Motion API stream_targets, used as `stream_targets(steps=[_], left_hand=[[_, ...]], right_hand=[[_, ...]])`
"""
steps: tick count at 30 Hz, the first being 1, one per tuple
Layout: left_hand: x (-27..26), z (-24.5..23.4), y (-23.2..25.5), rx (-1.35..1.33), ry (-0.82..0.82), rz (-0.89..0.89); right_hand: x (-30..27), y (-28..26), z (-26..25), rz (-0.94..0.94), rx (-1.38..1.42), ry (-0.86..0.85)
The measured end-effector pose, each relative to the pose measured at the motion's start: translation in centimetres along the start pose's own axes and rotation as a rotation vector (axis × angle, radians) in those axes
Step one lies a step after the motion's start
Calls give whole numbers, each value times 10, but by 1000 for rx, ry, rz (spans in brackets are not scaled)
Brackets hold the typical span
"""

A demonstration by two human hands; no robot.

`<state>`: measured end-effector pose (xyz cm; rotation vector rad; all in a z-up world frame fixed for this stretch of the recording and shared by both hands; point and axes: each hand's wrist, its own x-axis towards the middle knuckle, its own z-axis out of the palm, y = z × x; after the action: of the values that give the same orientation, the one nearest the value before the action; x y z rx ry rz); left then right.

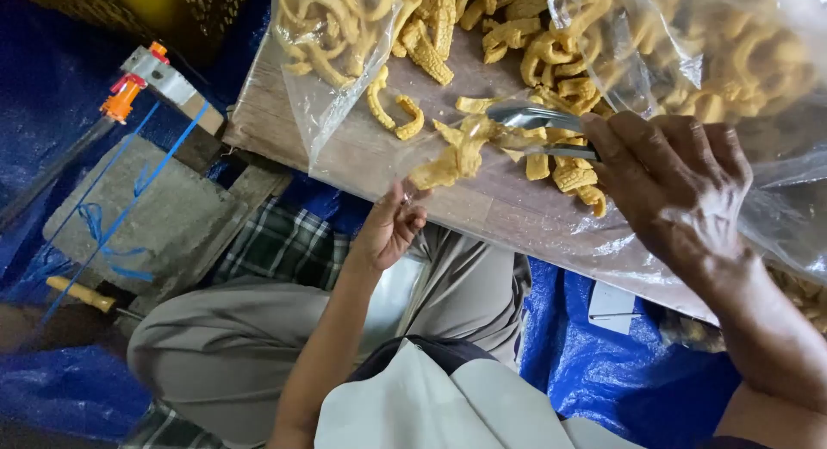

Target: Manually filling small plastic bags with fried snacks and sealing them using a heat sealer

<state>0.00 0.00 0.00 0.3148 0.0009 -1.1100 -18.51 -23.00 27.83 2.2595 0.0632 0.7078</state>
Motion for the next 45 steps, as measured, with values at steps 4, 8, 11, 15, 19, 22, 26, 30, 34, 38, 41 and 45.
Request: stream_targets(steps=[4,8,11,15,19,22,26,30,34,38,41,45], left_hand=[[7,1,21,-185,-473,-169],[1,60,67,448,-485,-432],[-7,85,93,817,-634,-377],[-4,64,84,699,-549,-167],[-6,55,65,856,-404,-38],[-11,70,54,890,-381,6],[-1,63,47,841,-370,252],[-12,76,47,918,-346,252],[-6,69,42,847,-266,228],[4,79,36,906,-160,327],[5,88,50,1194,-131,444],[11,90,61,1488,-139,538]], right_hand=[[6,17,-5,-146,-58,51],[2,17,0,-310,15,103],[25,4,-20,-292,61,63],[-2,12,-4,-93,113,108],[-27,21,15,96,7,-4],[-33,9,31,326,309,-181],[-86,-36,111,421,452,-404],[-61,-59,109,512,492,-457],[-59,-53,126,542,497,-505],[-76,-31,152,495,579,-351],[-67,-6,135,509,662,-200],[-36,29,82,465,687,-157]])
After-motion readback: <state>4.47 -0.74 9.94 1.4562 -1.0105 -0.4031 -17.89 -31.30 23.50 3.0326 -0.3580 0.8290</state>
